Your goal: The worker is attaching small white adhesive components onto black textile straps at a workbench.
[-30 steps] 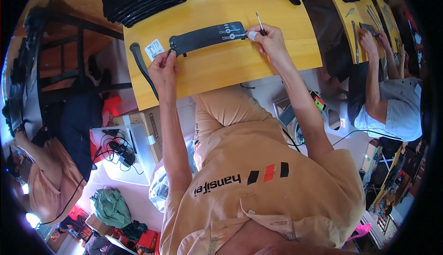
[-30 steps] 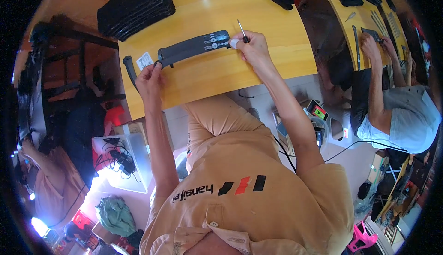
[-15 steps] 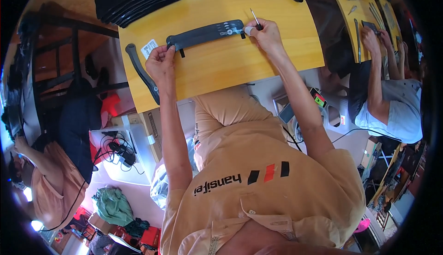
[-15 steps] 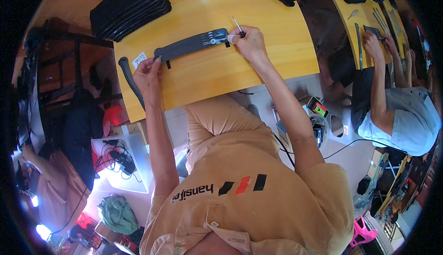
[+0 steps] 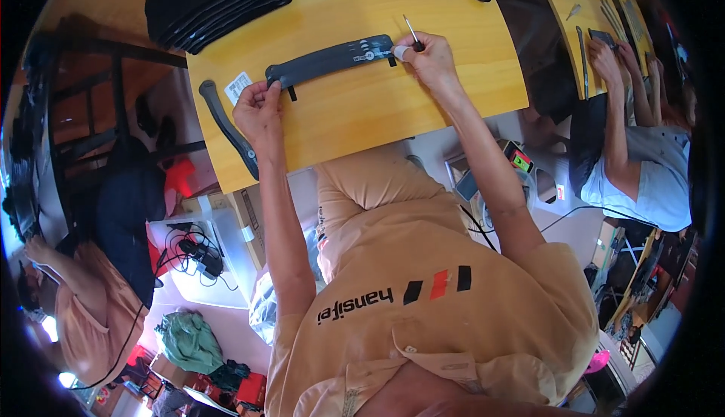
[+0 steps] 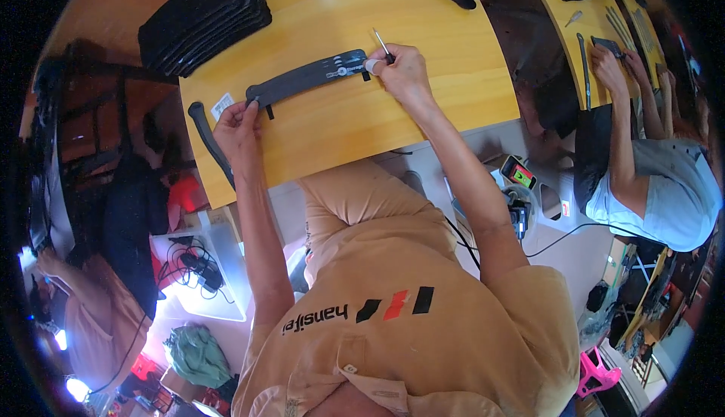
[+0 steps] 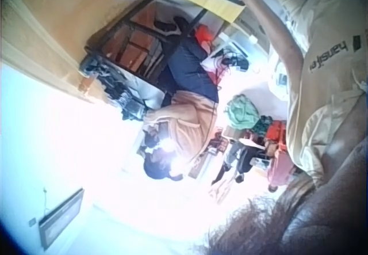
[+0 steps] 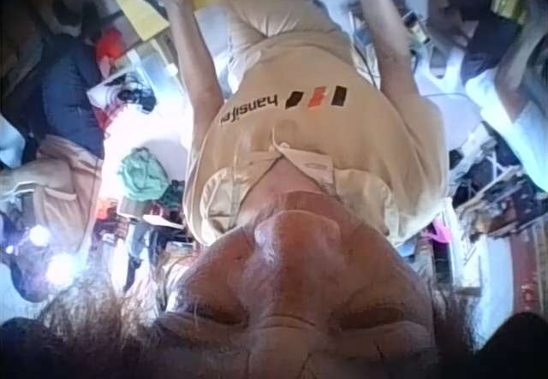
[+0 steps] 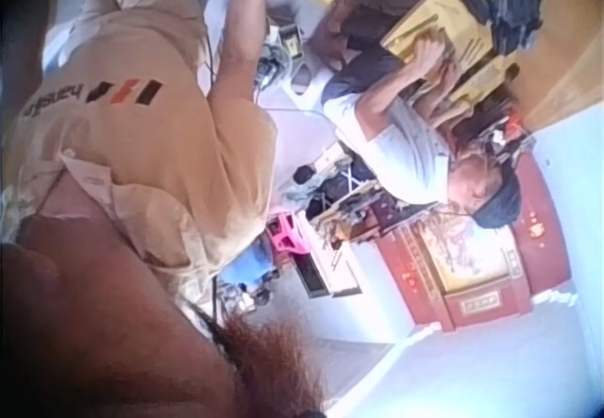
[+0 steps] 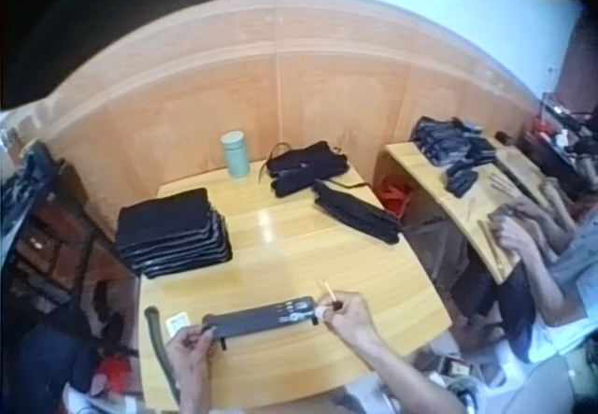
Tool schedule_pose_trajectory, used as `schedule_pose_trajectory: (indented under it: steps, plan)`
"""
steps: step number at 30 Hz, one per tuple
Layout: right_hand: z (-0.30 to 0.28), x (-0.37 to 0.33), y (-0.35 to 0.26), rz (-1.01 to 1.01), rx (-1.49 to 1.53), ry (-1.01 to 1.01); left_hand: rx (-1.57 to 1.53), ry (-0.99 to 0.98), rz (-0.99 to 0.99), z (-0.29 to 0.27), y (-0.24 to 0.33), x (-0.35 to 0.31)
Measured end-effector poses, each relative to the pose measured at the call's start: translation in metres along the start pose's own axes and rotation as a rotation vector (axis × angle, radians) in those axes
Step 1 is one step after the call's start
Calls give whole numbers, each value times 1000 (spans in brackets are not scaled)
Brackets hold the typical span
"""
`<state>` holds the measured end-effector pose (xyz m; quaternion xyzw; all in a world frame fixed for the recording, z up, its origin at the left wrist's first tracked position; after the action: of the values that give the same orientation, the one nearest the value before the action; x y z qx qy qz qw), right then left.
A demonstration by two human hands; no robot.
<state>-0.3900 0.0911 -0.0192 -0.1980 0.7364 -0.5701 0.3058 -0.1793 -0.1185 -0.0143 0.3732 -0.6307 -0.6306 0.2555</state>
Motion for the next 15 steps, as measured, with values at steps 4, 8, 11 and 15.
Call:
schedule_pose_trajectory:
  steps: [4,8,11,15]
  plan:
    - [-1,0,1,16,5,13,39,7,-11,1,2,0]
    - [-2,0,1,-3,-20,19,25,5,7,3,1,0]
    - [-3,0,0,7,-27,23,10,-3,-1,4,2,0]
    - [-5,0,2,40,-88,42,17,7,-2,4,4,-1]
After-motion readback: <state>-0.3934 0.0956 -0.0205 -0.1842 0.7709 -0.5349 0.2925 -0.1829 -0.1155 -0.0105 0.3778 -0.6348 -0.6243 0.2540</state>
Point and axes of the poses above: each hand's wrist, its own x-axis towards the middle knuckle, its own z-axis out of the palm, y = z × x, the point moved 6 cm from there along x, towards the middle knuckle, and after that the axes turned 10 degrees about -y, right-handed, at the moved point
